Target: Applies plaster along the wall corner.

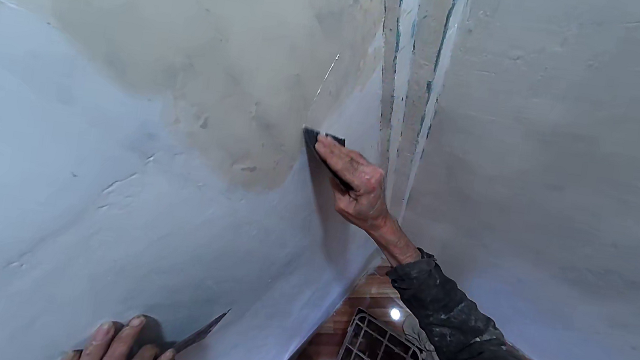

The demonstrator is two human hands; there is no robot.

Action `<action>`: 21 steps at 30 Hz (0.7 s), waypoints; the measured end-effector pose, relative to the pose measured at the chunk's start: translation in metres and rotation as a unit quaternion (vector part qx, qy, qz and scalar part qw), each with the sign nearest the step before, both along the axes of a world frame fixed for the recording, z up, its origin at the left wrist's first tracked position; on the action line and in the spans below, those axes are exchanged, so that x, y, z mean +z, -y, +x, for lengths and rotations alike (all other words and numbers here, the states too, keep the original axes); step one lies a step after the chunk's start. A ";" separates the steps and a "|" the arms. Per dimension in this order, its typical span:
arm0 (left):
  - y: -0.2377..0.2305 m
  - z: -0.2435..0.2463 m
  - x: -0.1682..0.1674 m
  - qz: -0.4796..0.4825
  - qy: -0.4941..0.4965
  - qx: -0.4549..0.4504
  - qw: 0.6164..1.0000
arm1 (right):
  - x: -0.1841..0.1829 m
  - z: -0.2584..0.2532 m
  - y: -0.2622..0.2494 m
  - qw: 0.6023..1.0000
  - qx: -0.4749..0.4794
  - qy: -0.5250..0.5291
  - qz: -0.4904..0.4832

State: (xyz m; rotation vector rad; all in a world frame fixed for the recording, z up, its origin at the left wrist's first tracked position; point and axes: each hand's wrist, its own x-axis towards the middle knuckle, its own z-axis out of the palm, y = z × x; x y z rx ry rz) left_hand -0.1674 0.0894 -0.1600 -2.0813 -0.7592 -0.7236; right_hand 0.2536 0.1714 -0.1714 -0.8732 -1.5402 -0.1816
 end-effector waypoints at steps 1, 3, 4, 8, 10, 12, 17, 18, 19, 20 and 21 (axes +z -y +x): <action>0.000 -0.001 0.000 -0.001 0.000 -0.003 1.000 | -0.006 0.003 0.005 0.999 0.031 0.017 -0.009; -0.002 -0.003 0.000 0.005 -0.001 -0.013 1.000 | -0.011 0.018 0.020 0.995 0.077 0.016 -0.064; -0.003 -0.003 0.000 0.007 -0.001 -0.015 1.000 | -0.006 0.028 0.028 0.995 0.054 -0.014 -0.087; -0.003 -0.002 -0.001 0.016 0.002 -0.015 1.000 | 0.049 0.064 0.015 0.981 -0.138 -0.096 -0.099; -0.005 -0.002 -0.001 0.020 0.004 -0.015 1.000 | 0.075 0.075 -0.031 0.971 -0.198 -0.135 -0.025; -0.006 -0.002 -0.003 0.021 0.007 -0.016 1.000 | 0.096 0.076 -0.050 0.959 -0.233 -0.161 -0.028; -0.003 -0.001 -0.001 0.014 0.004 -0.015 1.000 | 0.118 0.068 -0.066 0.940 -0.258 -0.217 -0.054; -0.003 -0.001 -0.001 0.014 0.003 -0.014 1.000 | 0.119 0.067 -0.067 0.939 -0.253 -0.225 -0.058; -0.003 -0.001 -0.001 0.014 0.003 -0.013 1.000 | 0.119 0.066 -0.067 0.941 -0.243 -0.226 -0.062; -0.003 0.000 -0.001 0.015 0.005 -0.012 1.000 | 0.117 0.065 -0.067 0.945 -0.234 -0.220 -0.065; -0.003 0.000 -0.001 0.014 0.007 -0.013 1.000 | 0.114 0.065 -0.067 0.950 -0.225 -0.208 -0.062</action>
